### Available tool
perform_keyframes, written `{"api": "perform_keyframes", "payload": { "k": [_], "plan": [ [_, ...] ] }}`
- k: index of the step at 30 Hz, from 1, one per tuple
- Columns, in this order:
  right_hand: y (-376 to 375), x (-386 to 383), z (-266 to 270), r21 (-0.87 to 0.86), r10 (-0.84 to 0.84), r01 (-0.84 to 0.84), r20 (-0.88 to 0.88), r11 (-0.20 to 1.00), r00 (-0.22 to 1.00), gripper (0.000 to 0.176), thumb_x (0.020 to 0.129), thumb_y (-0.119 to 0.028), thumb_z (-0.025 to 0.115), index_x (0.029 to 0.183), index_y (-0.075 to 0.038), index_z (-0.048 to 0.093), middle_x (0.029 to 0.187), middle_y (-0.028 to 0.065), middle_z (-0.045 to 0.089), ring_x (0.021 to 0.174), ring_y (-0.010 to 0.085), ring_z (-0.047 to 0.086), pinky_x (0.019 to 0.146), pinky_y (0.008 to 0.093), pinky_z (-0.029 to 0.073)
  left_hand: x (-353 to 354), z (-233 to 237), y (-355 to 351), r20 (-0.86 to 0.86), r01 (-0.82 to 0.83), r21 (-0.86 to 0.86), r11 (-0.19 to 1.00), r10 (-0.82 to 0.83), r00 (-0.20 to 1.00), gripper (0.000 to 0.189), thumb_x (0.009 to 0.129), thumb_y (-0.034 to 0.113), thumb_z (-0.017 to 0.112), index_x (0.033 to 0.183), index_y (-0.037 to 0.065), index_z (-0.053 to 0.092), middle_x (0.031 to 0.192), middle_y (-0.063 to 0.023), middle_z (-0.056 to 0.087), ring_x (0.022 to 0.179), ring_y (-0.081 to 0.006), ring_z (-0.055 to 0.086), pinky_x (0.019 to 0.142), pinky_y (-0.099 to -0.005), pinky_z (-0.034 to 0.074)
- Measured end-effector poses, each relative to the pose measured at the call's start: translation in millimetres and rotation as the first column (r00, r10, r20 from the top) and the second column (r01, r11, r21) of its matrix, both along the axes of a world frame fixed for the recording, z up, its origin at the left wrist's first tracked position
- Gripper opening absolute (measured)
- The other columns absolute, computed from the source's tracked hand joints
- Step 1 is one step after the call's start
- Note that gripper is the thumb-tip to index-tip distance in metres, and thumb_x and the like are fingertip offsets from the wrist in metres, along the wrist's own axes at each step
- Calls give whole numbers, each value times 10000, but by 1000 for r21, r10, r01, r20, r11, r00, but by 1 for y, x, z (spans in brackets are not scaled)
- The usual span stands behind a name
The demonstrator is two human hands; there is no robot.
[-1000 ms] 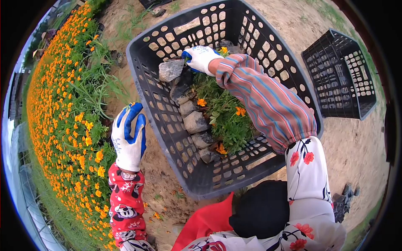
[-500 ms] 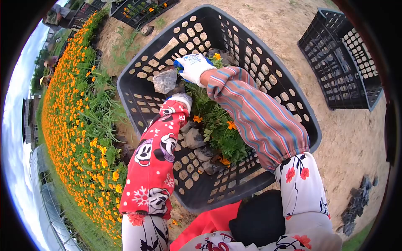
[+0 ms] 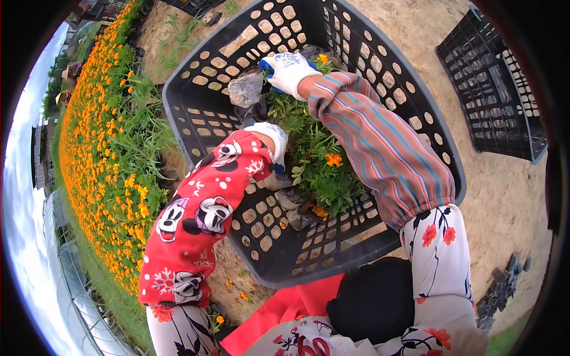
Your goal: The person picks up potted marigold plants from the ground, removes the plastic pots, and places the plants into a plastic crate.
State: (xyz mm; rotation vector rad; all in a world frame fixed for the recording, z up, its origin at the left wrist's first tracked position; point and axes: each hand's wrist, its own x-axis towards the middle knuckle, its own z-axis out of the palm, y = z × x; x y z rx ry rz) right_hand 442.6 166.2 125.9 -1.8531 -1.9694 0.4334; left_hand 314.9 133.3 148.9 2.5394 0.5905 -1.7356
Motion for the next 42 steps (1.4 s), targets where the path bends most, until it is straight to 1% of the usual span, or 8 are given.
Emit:
{"api": "perform_keyframes", "payload": {
  "k": [7,12,15,18,24,31,34,42],
  "plan": [
    [-5,-7,-1,88,24,-29,61,996,998,312,800,-251,570,1085,-125,555,1007,127,589,946,296,570,807,411,448,-12,-21,-29,46,47,40,998,-49,998,310,737,293,641,992,121,675,1010,-76,651,933,-241,625,750,-385,504],
    [-2,-8,0,107,45,-51,64,993,997,304,795,-222,570,1079,-114,550,992,132,592,951,309,558,817,425,430,-16,34,-113,-115,-43,-374,927,0,993,437,742,382,638,1083,109,630,1049,-87,638,979,-289,603,779,-388,497],
    [-2,-13,18,215,115,-114,10,970,993,281,786,-223,548,1043,-108,557,950,129,617,915,303,572,825,415,421,-28,57,-109,189,38,-389,920,39,981,475,755,360,637,1140,95,554,993,-114,608,927,-301,597,759,-391,490],
    [4,-26,17,412,168,-187,82,892,982,295,780,-215,561,1057,-114,552,940,107,621,919,302,573,813,416,420,-43,97,-91,594,6,-294,956,178,784,491,771,393,621,1120,61,519,939,-136,566,876,-304,581,734,-394,473],
    [14,-61,-21,-232,362,-284,464,930,809,432,803,-238,532,1223,-142,498,1149,91,553,1067,275,528,952,460,352,-99,116,-98,880,-58,-269,961,270,391,459,798,334,612,1125,30,510,962,-140,577,854,-303,577,709,-392,469],
    [12,-90,6,-63,331,-326,93,943,939,578,801,-465,533,1261,-125,446,1194,152,505,1102,323,478,915,441,382,-188,118,-122,872,-264,-442,857,341,-351,350,721,87,647,1060,14,603,995,-150,614,851,-311,607,768,-352,483],
    [22,-99,-11,-251,204,-150,207,956,957,905,656,-672,576,1321,-93,375,1173,176,529,1110,317,494,946,421,373,-214,104,-139,693,-446,-718,534,488,-531,267,765,34,599,1027,-13,605,971,-126,621,869,-232,615,776,-323,475],
    [37,-101,-20,-225,161,-93,306,970,939,659,715,-430,637,1249,-103,428,1033,143,608,1001,288,567,865,410,407,-248,45,-159,722,-503,-692,518,509,-469,266,798,100,604,1051,20,588,964,-135,623,901,-284,601,804,-344,467]
  ]
}}
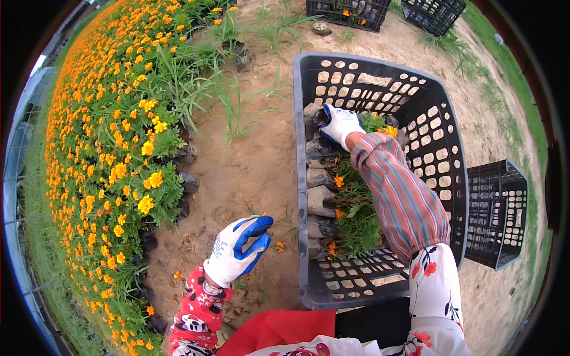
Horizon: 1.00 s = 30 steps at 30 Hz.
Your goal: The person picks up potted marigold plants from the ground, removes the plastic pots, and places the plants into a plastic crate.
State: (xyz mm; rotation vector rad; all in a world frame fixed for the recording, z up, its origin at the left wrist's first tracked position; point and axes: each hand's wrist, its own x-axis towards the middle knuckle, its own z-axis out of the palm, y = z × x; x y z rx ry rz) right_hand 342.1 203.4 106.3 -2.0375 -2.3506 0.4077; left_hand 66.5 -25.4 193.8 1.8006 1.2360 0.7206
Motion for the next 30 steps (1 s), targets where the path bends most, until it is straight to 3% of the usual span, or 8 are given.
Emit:
{"api": "perform_keyframes", "payload": {
  "k": [6,8,12,16,22,24,27,30],
  "plan": [
    [-23,26,-40,285,214,-333,377,899,901,655,721,-175,618,1313,-71,359,1175,129,507,1157,292,430,1018,420,274,-16,-46,-9,-87,25,59,998,-20,996,273,804,110,605,1063,27,581,1001,-151,608,909,-302,595,785,-354,476],
    [-13,15,-27,-106,142,-111,353,988,925,670,767,-196,568,1362,-63,289,1289,173,444,1198,324,411,1026,423,276,-18,-61,-15,-102,45,-101,994,-56,993,268,818,139,595,1064,34,581,996,-146,608,909,-302,593,781,-354,477],
    [15,33,-51,-120,121,-228,-571,966,812,576,831,-336,547,1313,-88,353,1288,183,451,1163,337,456,954,376,368,-47,-85,-36,-206,-7,-44,999,-2,978,285,840,217,583,1071,50,584,949,-119,621,832,-251,612,695,-336,493],
    [12,14,-65,-206,-73,25,-232,978,970,653,868,-481,390,1390,-116,248,1306,225,422,1214,373,387,1000,391,308,-86,-106,-46,-128,-423,-564,709,432,893,303,843,224,611,1103,72,580,852,-2,615,672,-69,536,565,-231,457],
    [-14,25,-78,237,259,-199,-259,951,931,709,766,-181,584,1374,-52,241,1233,212,460,1147,359,423,988,408,319,-189,-202,-45,-334,-916,234,327,911,240,678,691,330,764,1219,32,460,1102,-136,545,981,-239,539,800,-337,456],
    [1,28,-96,167,185,-163,-124,972,975,690,766,-187,585,1354,-28,261,1253,213,437,1165,363,403,996,411,308,-210,-196,-15,-309,-858,280,432,886,345,737,687,370,749,1260,37,426,1208,-171,504,1135,-307,465,964,-391,365],
    [7,26,-94,69,124,-116,-125,991,984,693,764,-196,602,1346,-22,268,1277,212,416,1180,363,392,1008,406,301,-263,-270,25,586,-754,-103,648,653,481,603,794,339,642,1276,50,424,1269,-146,480,1193,-280,431,1005,-384,332],
    [-6,20,-76,215,150,-87,-295,973,944,619,787,-146,584,1341,-63,323,1267,184,452,1164,328,437,982,384,348,-252,-294,27,16,-799,256,544,824,566,528,851,302,560,1295,60,409,1299,-133,460,1219,-262,410,1033,-373,297]
  ]
}}
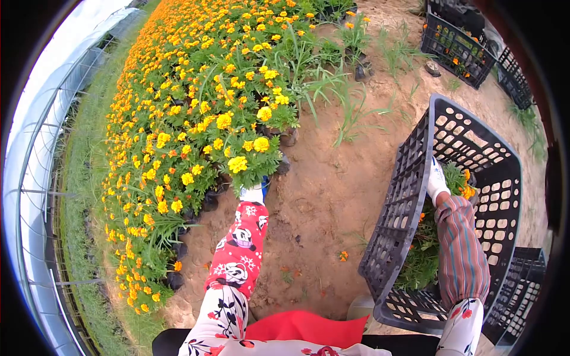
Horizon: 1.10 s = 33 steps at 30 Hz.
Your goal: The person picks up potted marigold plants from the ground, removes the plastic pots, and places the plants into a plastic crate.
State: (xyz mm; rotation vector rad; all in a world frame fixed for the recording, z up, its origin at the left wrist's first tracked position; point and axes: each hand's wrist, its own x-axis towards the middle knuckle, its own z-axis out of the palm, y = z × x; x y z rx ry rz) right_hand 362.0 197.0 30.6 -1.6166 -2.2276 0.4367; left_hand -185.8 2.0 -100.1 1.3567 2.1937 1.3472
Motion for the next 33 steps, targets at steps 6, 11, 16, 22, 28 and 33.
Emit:
{"api": "perform_keyframes", "payload": {
  "k": [6,11,16,22,28,33],
  "plan": [
    [-44,-39,109,-26,-36,25,-757,999,652,460,885,-39,455,1335,-41,357,1335,107,416,1229,198,397,1019,313,309,38,66,-41,-240,-34,-408,912,-72,968,520,891,348,434,1333,81,372,1350,-114,412,1267,-227,350,1072,-359,227],
    [-93,-86,197,141,188,-130,-584,981,789,440,834,-56,525,1266,-35,439,1311,120,424,1262,242,350,1050,350,248,18,93,-7,-291,-285,-462,840,160,943,668,832,503,470,1354,105,347,1382,-86,376,1289,-245,310,1077,-366,198],
    [-97,-110,186,297,279,-217,-183,930,943,404,742,-126,631,1134,-86,542,1289,122,431,1291,371,257,1041,459,245,-1,100,63,-304,-290,-679,674,100,947,746,803,585,484,1364,116,334,1398,-70,358,1298,-254,290,1078,-368,185],
    [-95,-105,186,303,299,-258,-95,917,950,364,739,-155,629,1091,-89,561,1271,130,438,1281,389,258,1029,475,265,-5,73,73,-282,-244,-614,750,80,956,704,824,551,462,1357,107,340,1386,-73,368,1288,-249,303,1073,-362,197],
    [-94,-104,184,353,291,-250,-67,901,954,298,758,-187,622,1033,-85,573,1218,118,474,1254,389,300,1002,475,291,20,81,24,-41,-120,-384,915,113,993,663,846,517,439,1351,98,346,1375,-77,378,1277,-243,316,1068,-356,209],
    [-96,-102,187,407,273,-256,18,877,962,311,763,-239,620,1037,-105,562,1222,97,477,1248,360,322,1005,470,272,61,121,-45,609,122,-155,980,-3,793,629,863,489,420,1345,91,351,1366,-79,386,1269,-238,327,1064,-351,219]
  ]
}}
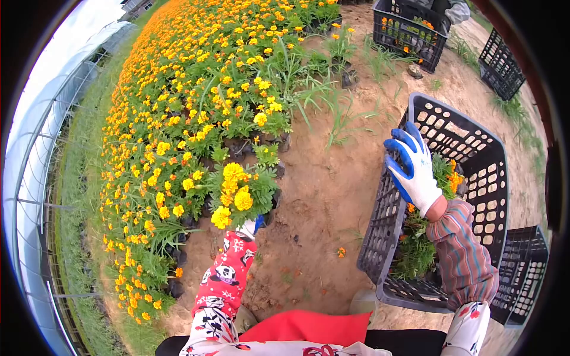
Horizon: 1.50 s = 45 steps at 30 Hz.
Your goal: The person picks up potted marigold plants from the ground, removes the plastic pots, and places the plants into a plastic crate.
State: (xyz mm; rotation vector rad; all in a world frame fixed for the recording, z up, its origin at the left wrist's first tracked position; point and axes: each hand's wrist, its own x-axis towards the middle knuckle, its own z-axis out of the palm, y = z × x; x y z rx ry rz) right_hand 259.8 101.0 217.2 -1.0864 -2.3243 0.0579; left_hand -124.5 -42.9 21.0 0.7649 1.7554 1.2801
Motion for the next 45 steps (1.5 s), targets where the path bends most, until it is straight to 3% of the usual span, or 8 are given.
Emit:
{"api": "perform_keyframes", "payload": {
  "k": [3,7,16,22,28,30,38,45],
  "plan": [
    [-20,-10,32,248,10,-30,80,968,997,324,738,-217,650,1023,-96,556,1188,103,495,1198,348,381,982,480,292,19,19,-16,222,93,34,995,-99,970,609,874,472,409,1342,86,354,1361,-81,391,1263,-235,334,1062,-348,225],
    [-51,-41,38,-52,423,-436,-167,898,891,358,746,-314,668,1004,-90,563,952,78,577,924,289,543,838,410,403,45,31,-21,344,197,60,979,-206,916,583,888,449,394,1338,80,358,1353,-83,397,1256,-231,342,1059,-343,233],
    [-86,-64,31,-297,458,-407,124,864,880,247,738,-324,664,893,-141,601,775,76,551,797,269,534,752,386,400,91,34,-23,449,332,85,940,-333,829,527,920,399,360,1328,66,367,1337,-87,412,1241,-223,362,1051,-334,251],
    [-102,-47,47,-460,425,-482,-229,746,876,247,774,-301,614,713,-68,559,665,157,553,664,344,541,634,412,427,80,33,-29,441,361,90,928,-362,821,491,941,365,337,1321,57,373,1326,-90,422,1230,-217,375,1047,-328,263],
    [-147,-3,32,-254,591,-576,-18,777,806,490,776,-344,631,1168,-86,494,1128,146,490,1113,315,442,918,413,375,16,46,-27,554,406,203,891,-446,703,457,962,331,314,1315,48,379,1315,-93,432,1220,-211,388,1042,-322,275],
    [-153,22,44,-293,475,-485,-109,824,873,474,782,-342,627,1159,-83,500,1121,143,498,1097,318,455,911,413,380,27,72,-7,611,475,332,815,-570,549,446,969,320,307,1313,45,381,1311,-94,435,1216,-209,393,1040,-320,279],
    [-126,125,22,-534,-116,-82,-327,842,938,275,823,-254,599,1015,-58,574,982,136,594,914,318,565,789,374,452,127,221,58,47,525,331,784,-569,821,370,944,206,429,1214,-41,485,1155,-90,568,1044,-164,531,924,-283,392],
    [-47,184,35,-330,-387,268,-380,905,840,258,854,-230,585,1033,-44,585,945,109,620,875,228,590,778,319,452,242,274,95,452,674,370,640,-757,471,376,953,266,398,1192,-5,502,1140,-96,569,1039,-191,538,936,-299,393]
  ]
}}
